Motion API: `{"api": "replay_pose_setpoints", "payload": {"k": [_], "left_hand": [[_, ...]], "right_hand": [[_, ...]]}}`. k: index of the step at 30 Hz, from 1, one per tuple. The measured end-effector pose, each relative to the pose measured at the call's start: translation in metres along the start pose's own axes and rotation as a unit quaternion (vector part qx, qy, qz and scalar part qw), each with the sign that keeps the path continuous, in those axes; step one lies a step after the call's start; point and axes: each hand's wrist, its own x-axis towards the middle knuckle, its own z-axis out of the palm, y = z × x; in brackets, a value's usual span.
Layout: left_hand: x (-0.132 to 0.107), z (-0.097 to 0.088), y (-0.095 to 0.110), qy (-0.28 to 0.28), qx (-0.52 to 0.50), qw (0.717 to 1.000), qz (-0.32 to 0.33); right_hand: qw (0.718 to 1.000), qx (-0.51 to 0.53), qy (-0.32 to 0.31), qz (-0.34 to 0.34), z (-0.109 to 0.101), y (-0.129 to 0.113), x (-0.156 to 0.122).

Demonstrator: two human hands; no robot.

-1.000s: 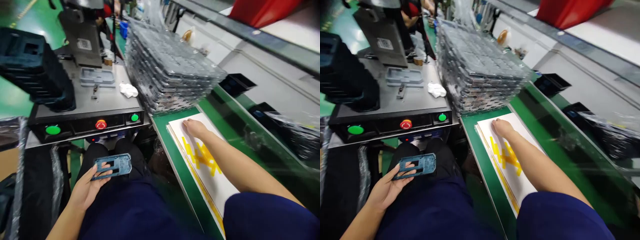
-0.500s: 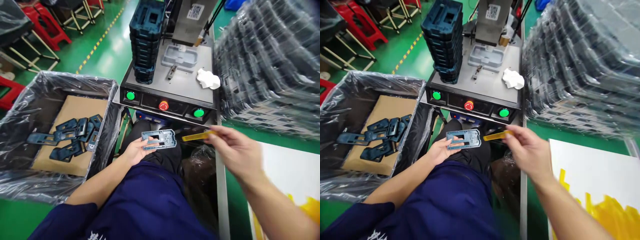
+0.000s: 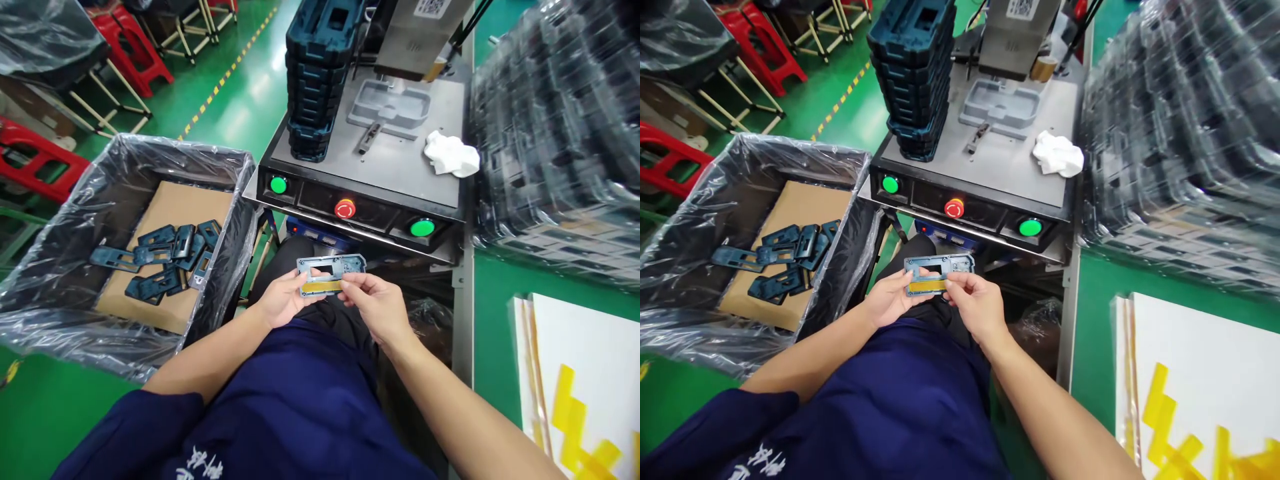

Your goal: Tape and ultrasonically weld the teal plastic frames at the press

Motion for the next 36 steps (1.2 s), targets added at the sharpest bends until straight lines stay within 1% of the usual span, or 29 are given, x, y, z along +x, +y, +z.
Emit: {"api": "replay_pose_setpoints", "payload": {"k": [4,8,10,12,15,16,17,18,19,21,23,24,26,29,31,32,34,36], "left_hand": [[0.001,0.003,-0.003,-0.006,0.035,0.999,0.009],[0.002,0.006,-0.008,0.035,0.097,0.994,0.028],[0.003,0.007,-0.008,0.054,0.106,0.992,0.034],[0.003,0.007,-0.007,0.063,0.1,0.992,0.037],[0.003,0.005,-0.005,0.078,0.091,0.992,0.031],[0.003,0.004,-0.004,0.082,0.089,0.992,0.028],[0.003,0.004,-0.003,0.084,0.087,0.992,0.024],[0.003,0.003,-0.003,0.085,0.086,0.992,0.021],[0.003,0.002,-0.002,0.084,0.086,0.993,0.017],[0.003,0.0,-0.002,0.075,0.088,0.993,0.008],[0.002,-0.001,-0.002,0.058,0.089,0.994,-0.004],[0.001,-0.001,-0.002,0.048,0.088,0.995,-0.011],[0.0,-0.002,-0.001,0.032,0.088,0.995,-0.023],[-0.002,-0.003,0.004,0.014,0.086,0.996,-0.019],[-0.002,-0.005,0.01,-0.003,0.072,0.997,0.004],[-0.001,-0.006,0.013,-0.003,0.066,0.998,0.017],[0.004,-0.012,0.018,0.023,0.075,0.996,0.037],[0.011,-0.02,0.018,0.075,0.126,0.988,0.04]], "right_hand": [[0.999,-0.04,0.003,-0.017,-0.005,0.008,0.002],[0.995,-0.095,-0.014,-0.03,-0.005,0.011,0.001],[0.991,-0.131,-0.009,-0.041,-0.005,0.009,0.0],[0.984,-0.161,0.023,-0.071,-0.007,0.006,0.0],[0.968,-0.178,0.094,-0.151,-0.014,-0.001,0.002],[0.959,-0.189,0.105,-0.183,-0.018,-0.004,0.003],[0.947,-0.212,0.103,-0.219,-0.021,-0.007,0.004],[0.931,-0.246,0.086,-0.257,-0.024,-0.01,0.005],[0.909,-0.291,0.055,-0.294,-0.027,-0.014,0.005],[0.852,-0.387,-0.028,-0.351,-0.029,-0.019,0.005],[0.794,-0.467,-0.103,-0.375,-0.028,-0.022,0.004],[0.771,-0.495,-0.128,-0.379,-0.026,-0.023,0.003],[0.74,-0.534,-0.158,-0.378,-0.023,-0.026,0.002],[0.72,-0.557,-0.171,-0.377,-0.022,-0.037,0.004],[0.717,-0.56,-0.157,-0.384,-0.027,-0.051,0.01],[0.719,-0.559,-0.14,-0.389,-0.031,-0.061,0.014],[0.727,-0.553,-0.091,-0.397,-0.042,-0.086,0.029],[0.738,-0.549,-0.035,-0.391,-0.053,-0.114,0.05]]}}
